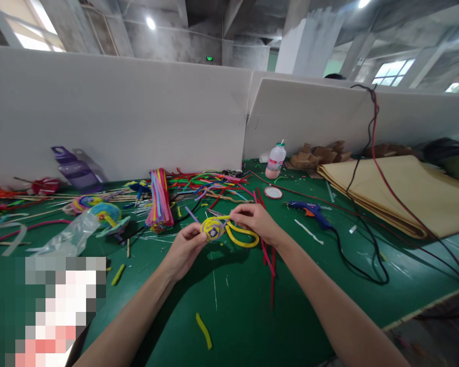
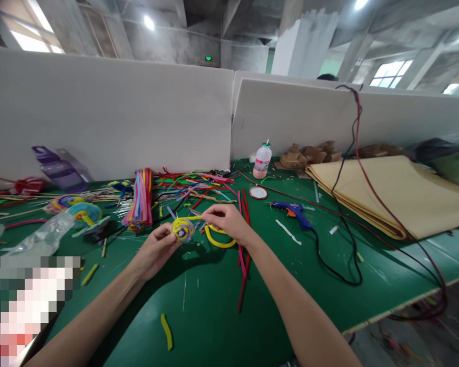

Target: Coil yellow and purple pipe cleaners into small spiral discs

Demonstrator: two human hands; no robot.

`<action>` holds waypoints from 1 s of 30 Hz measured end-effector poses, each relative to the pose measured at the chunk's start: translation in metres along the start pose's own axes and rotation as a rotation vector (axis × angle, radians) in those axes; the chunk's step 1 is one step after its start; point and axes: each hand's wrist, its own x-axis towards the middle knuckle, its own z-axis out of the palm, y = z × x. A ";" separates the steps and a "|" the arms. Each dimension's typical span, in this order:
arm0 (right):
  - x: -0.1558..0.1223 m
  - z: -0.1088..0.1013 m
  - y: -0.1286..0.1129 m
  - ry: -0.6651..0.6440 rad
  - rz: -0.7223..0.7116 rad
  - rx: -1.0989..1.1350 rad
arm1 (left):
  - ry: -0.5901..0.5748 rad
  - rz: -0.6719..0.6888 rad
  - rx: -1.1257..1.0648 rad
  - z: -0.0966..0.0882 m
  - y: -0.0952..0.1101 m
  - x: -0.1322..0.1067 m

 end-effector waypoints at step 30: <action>0.002 0.010 0.005 -0.053 -0.034 0.039 | -0.031 0.027 -0.196 -0.004 -0.002 0.004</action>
